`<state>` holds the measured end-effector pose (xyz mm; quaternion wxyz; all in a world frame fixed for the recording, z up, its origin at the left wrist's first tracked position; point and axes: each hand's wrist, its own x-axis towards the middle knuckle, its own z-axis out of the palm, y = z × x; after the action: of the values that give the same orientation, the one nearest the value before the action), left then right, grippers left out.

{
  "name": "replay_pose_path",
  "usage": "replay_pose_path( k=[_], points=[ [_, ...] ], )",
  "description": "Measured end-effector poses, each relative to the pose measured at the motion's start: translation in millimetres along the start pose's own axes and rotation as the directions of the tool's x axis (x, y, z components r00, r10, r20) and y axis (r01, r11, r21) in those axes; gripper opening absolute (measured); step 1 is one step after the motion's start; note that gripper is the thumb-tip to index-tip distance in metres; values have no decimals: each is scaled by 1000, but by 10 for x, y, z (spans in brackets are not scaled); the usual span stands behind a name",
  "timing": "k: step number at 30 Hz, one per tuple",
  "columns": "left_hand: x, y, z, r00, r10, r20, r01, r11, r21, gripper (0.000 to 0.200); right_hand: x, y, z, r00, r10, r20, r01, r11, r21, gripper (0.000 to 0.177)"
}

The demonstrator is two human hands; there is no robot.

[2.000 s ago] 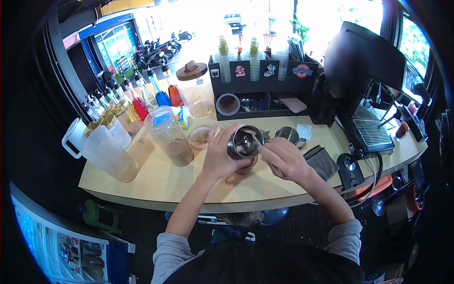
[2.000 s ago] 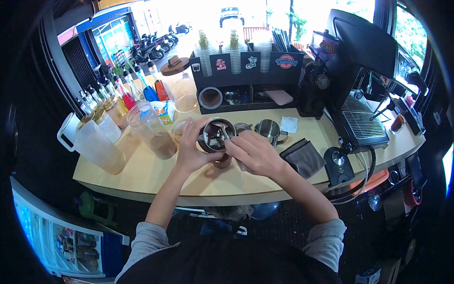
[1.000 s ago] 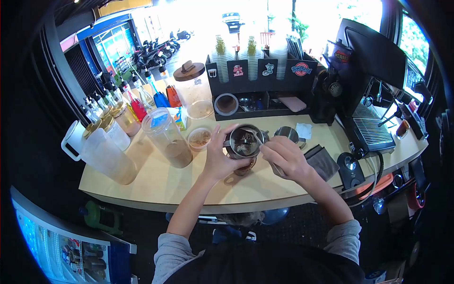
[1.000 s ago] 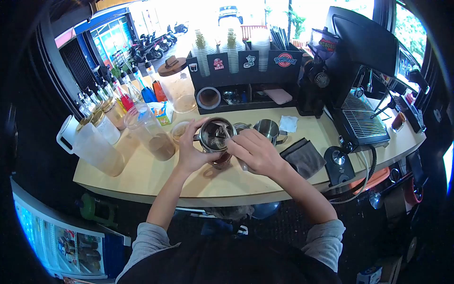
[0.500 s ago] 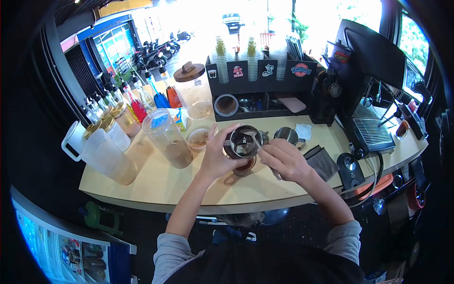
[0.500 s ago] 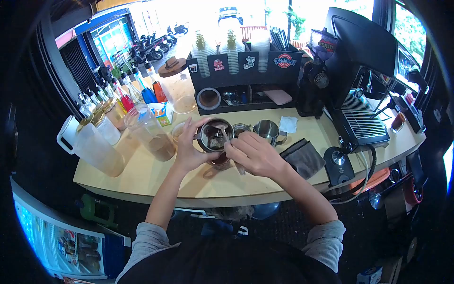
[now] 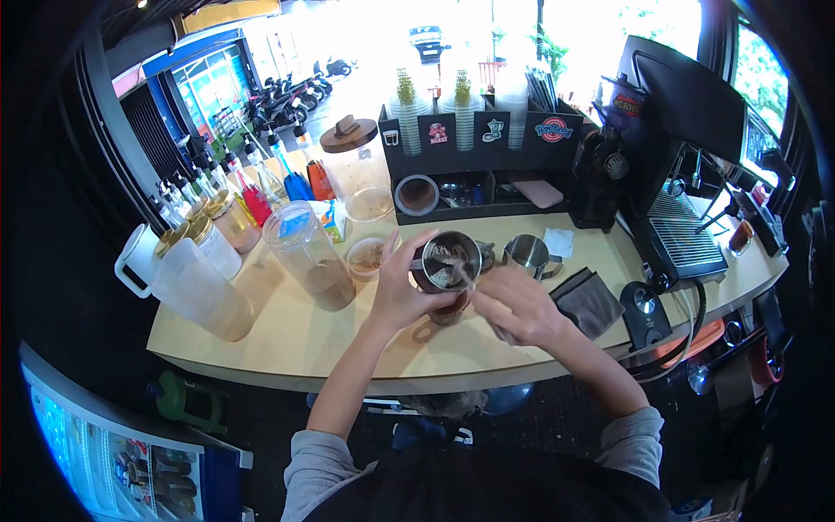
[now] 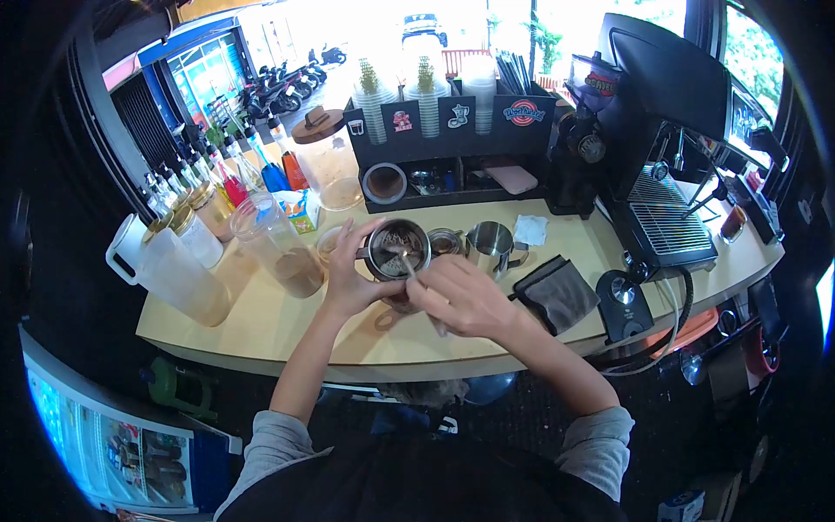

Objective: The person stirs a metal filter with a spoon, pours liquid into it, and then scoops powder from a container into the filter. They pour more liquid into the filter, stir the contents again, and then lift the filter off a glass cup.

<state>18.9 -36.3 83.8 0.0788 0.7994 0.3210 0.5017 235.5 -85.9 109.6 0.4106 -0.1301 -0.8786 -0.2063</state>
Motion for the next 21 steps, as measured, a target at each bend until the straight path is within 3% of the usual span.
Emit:
replay_pose_path(
  k=[5, 7, 21],
  points=[
    [-6, 24, -30, 1000, -25, 2, 25, 1000, -8, 83, -37, 46, 44, 998, 64, 3, -63, 995, -76, 48],
    [-5, 8, -20, 1000, -15, -8, 15, 1000, -19, 82, -50, -6, 89, 999, 34, -25, -33, 999, 34, 46],
    [-9, -3, -64, 1000, 14, 19, -13, 998, -53, 85, -20, 3, 13, 997, 67, -35, -68, 998, -8, 43]
  ],
)
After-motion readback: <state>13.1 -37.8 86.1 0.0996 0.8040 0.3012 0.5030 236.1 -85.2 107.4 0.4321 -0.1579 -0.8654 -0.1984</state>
